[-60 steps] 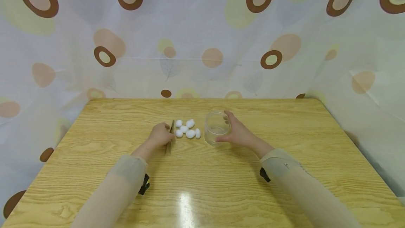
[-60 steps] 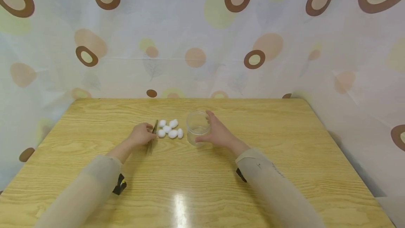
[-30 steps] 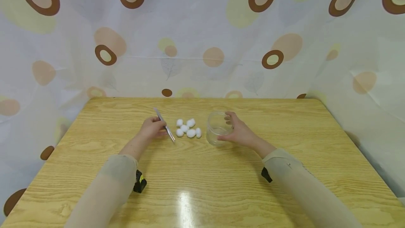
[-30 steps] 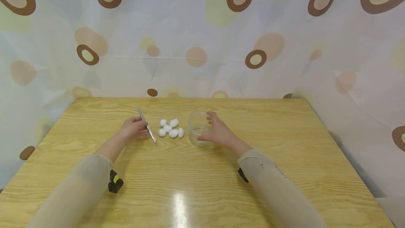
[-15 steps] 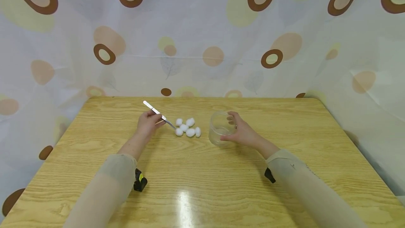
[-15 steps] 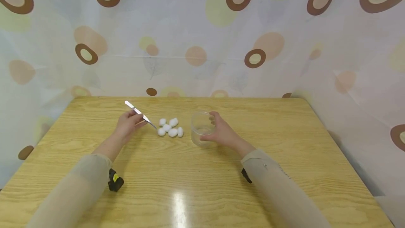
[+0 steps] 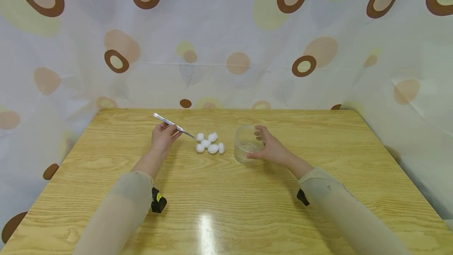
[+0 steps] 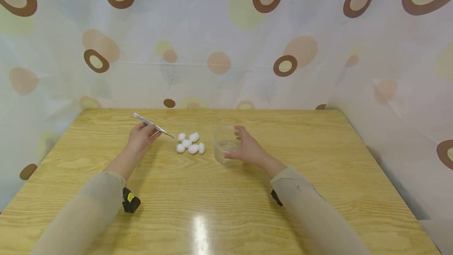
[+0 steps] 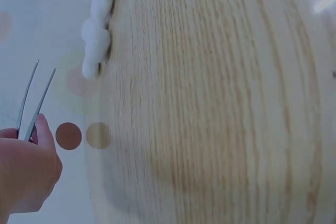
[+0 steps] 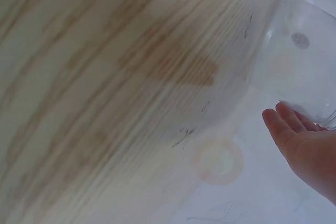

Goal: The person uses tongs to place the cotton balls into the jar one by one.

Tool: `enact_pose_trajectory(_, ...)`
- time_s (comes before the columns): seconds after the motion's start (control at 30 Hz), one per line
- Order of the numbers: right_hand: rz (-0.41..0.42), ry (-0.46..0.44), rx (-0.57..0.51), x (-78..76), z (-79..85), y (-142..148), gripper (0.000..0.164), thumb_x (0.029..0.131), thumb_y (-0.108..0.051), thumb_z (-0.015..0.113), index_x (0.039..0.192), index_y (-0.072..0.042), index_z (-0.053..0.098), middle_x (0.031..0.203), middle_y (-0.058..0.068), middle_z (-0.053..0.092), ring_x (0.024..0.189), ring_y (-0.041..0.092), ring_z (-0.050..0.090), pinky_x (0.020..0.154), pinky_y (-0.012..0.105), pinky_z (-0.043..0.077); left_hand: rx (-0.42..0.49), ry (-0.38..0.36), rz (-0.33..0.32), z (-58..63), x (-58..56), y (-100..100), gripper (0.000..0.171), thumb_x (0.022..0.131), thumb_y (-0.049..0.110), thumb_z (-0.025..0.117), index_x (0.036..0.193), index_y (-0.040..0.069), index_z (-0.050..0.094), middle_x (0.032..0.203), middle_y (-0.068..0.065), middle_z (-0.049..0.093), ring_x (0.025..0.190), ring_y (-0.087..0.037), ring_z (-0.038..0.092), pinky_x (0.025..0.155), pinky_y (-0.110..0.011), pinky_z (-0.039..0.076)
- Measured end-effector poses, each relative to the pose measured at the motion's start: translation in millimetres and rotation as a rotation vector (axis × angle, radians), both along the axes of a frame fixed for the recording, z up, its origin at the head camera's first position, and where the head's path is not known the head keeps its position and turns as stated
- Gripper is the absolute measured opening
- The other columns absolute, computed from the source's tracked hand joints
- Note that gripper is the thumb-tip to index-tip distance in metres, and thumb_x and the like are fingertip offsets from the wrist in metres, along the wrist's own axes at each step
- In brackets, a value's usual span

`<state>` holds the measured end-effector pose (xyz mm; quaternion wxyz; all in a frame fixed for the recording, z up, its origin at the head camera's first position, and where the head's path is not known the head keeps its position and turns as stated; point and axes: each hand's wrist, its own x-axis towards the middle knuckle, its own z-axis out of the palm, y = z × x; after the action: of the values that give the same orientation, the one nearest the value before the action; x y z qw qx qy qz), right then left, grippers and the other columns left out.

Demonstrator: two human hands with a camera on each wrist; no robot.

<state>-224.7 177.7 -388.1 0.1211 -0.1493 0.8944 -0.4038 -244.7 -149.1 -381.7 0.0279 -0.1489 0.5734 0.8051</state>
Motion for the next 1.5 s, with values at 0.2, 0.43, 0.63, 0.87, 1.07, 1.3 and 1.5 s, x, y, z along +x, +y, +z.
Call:
enact_pose_trajectory(0.2, 0.007, 0.009, 0.003, -1.4, -3.1, 3, 0.096, 0.078, -0.025, 0.077, 0.145, -0.002, 0.013, 0.147, 0.025, 0.03, 0.134, 0.041, 0.032, 0.109, 0.058, 0.035, 0.026, -0.034, 0.054, 4.9, 0.0, 1, 0.052, 0.096, 0.0, 0.041, 0.142, -0.006, 0.017, 0.125, -0.012, 0.038, 0.111, -0.016, 0.049, 0.103, -0.02, 0.046)
enact_pose_trajectory(0.43, 0.007, 0.017, -0.002, -1.7, -5.4, 4, 0.096, 0.077, -0.026, 0.077, 0.145, -0.002, 0.014, 0.147, 0.025, 0.03, 0.133, 0.041, 0.033, 0.107, 0.057, 0.038, 0.015, -0.042, 0.108, 3.5, -5.3, 5, 0.051, 0.095, -0.001, 0.044, 0.14, -0.006, 0.021, 0.115, -0.008, 0.042, 0.12, -0.024, 0.047, 0.103, -0.022, 0.046)
enact_pose_trajectory(0.63, 0.021, 0.021, -0.015, -0.9, -5.8, 5, 0.096, 0.078, -0.026, 0.077, 0.145, -0.001, 0.013, 0.146, 0.026, 0.03, 0.133, 0.042, 0.034, 0.106, 0.057, 0.038, -0.015, -0.076, 0.149, -6.5, -11.0, 9, 0.048, 0.094, -0.001, 0.045, 0.137, -0.007, 0.026, 0.107, -0.005, 0.043, 0.097, -0.014, 0.052, 0.101, -0.021, 0.048)
enact_pose_trajectory(0.87, 0.02, 0.029, -0.015, -1.2, -5.5, 5, 0.094, 0.077, -0.023, 0.077, 0.144, -0.001, 0.015, 0.146, 0.025, 0.031, 0.132, 0.042, 0.034, 0.106, 0.056, 0.038, -0.02, -0.093, 0.181, -15.7, -15.4, 17, 0.047, 0.093, 0.001, 0.045, 0.136, -0.006, 0.026, 0.104, -0.005, 0.043, 0.1, -0.015, 0.053, 0.096, -0.018, 0.05)
enact_pose_trajectory(1.07, 0.019, 0.029, -0.013, -0.4, -4.7, 4, 0.096, 0.077, -0.026, 0.077, 0.145, -0.002, 0.014, 0.146, 0.023, 0.031, 0.133, 0.04, 0.035, 0.106, 0.054, 0.039, -0.023, -0.09, 0.204, -18.6, -17.1, 23, 0.047, 0.093, 0.0, 0.045, 0.136, -0.007, 0.027, 0.105, -0.006, 0.042, 0.105, -0.018, 0.051, 0.098, -0.02, 0.05)
enact_pose_trajectory(1.3, 0.028, 0.055, -0.013, -0.8, -5.6, 5, 0.093, 0.077, -0.025, 0.077, 0.144, -0.002, 0.016, 0.144, 0.025, 0.033, 0.131, 0.041, 0.037, 0.103, 0.055, 0.041, -0.068, -0.073, 0.217, -20.1, -18.8, 24, 0.046, 0.093, 0.002, 0.046, 0.136, -0.007, 0.029, 0.106, -0.006, 0.044, 0.1, -0.015, 0.053, 0.096, -0.019, 0.051)
enact_pose_trajectory(1.5, 0.031, 0.05, -0.007, -1.9, -7.0, 6, 0.092, 0.078, -0.025, 0.077, 0.144, -0.002, 0.016, 0.144, 0.025, 0.033, 0.131, 0.041, 0.037, 0.103, 0.055, 0.041, -0.128, -0.056, 0.235, -20.3, -21.3, 25, 0.045, 0.092, 0.001, 0.048, 0.133, -0.008, 0.032, 0.105, -0.008, 0.045, 0.1, -0.018, 0.055, 0.095, -0.023, 0.052)
